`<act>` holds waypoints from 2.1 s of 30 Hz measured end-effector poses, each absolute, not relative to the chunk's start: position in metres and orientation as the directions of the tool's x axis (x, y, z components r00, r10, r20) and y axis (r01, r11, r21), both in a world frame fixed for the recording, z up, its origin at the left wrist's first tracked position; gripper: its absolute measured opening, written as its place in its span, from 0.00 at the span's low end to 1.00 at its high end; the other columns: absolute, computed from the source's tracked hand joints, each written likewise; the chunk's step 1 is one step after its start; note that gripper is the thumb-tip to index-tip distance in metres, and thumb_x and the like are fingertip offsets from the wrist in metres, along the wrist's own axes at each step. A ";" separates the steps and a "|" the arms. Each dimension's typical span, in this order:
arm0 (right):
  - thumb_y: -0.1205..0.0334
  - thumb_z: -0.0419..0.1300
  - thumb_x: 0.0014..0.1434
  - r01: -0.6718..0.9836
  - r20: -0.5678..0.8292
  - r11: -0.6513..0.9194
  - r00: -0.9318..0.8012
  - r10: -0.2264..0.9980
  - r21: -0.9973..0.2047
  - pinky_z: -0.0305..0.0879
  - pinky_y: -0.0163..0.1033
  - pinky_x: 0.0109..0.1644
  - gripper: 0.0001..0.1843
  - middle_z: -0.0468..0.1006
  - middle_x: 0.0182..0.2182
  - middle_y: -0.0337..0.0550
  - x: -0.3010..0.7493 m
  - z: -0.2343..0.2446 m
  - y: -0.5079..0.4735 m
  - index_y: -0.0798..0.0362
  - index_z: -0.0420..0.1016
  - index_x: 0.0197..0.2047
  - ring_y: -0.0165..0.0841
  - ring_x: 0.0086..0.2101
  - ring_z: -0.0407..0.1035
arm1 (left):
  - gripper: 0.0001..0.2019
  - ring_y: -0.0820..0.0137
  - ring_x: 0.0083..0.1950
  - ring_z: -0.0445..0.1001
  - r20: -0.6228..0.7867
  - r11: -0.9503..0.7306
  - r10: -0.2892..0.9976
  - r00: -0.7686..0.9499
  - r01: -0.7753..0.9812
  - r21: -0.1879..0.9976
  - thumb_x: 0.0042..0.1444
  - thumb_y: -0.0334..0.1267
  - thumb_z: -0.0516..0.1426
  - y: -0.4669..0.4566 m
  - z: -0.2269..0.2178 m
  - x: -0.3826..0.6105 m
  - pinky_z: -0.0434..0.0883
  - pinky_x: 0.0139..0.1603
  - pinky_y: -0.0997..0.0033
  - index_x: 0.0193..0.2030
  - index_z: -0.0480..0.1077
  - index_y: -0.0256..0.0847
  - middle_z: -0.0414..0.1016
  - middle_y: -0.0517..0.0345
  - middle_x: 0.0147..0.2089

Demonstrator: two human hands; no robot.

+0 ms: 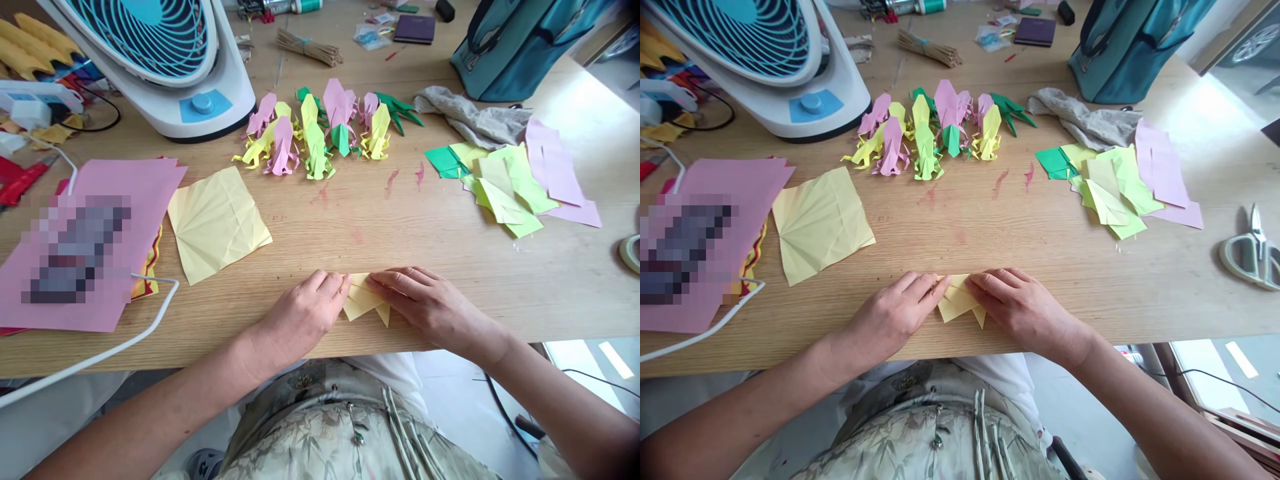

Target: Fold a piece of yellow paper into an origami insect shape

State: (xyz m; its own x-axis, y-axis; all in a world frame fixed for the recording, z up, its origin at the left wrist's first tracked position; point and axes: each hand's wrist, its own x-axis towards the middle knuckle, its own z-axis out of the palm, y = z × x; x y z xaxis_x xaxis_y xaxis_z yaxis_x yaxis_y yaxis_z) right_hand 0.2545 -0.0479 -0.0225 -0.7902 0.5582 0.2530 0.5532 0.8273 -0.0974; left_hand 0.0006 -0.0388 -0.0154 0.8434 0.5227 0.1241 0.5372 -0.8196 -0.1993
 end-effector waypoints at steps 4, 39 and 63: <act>0.73 0.50 0.67 0.578 0.264 0.812 -0.773 0.577 -0.080 0.70 0.47 0.49 0.18 0.75 0.52 0.60 0.255 -0.021 -0.051 0.66 0.72 0.56 0.43 0.48 0.69 | 0.18 0.63 0.46 0.72 0.137 -0.820 0.539 0.831 0.555 -0.140 0.64 0.24 0.49 -0.038 -0.016 0.002 0.75 0.45 0.65 0.59 0.67 0.27 0.75 0.47 0.49; 0.70 0.52 0.66 0.831 0.271 0.546 -0.504 0.820 -0.105 0.57 0.46 0.43 0.18 0.75 0.52 0.53 0.222 -0.033 -0.075 0.55 0.70 0.58 0.41 0.41 0.65 | 0.18 0.62 0.51 0.74 0.131 -0.722 0.662 0.738 0.675 -0.150 0.67 0.27 0.48 -0.056 -0.023 0.035 0.71 0.53 0.60 0.61 0.68 0.28 0.75 0.43 0.54; 0.67 0.54 0.68 0.834 0.303 0.541 -0.489 0.818 -0.113 0.59 0.46 0.43 0.20 0.75 0.57 0.48 0.223 -0.034 -0.086 0.54 0.69 0.62 0.39 0.41 0.67 | 0.26 0.54 0.68 0.64 0.030 -0.501 0.864 0.503 0.864 -0.048 0.64 0.27 0.43 -0.089 -0.020 0.058 0.63 0.67 0.36 0.68 0.60 0.31 0.62 0.44 0.70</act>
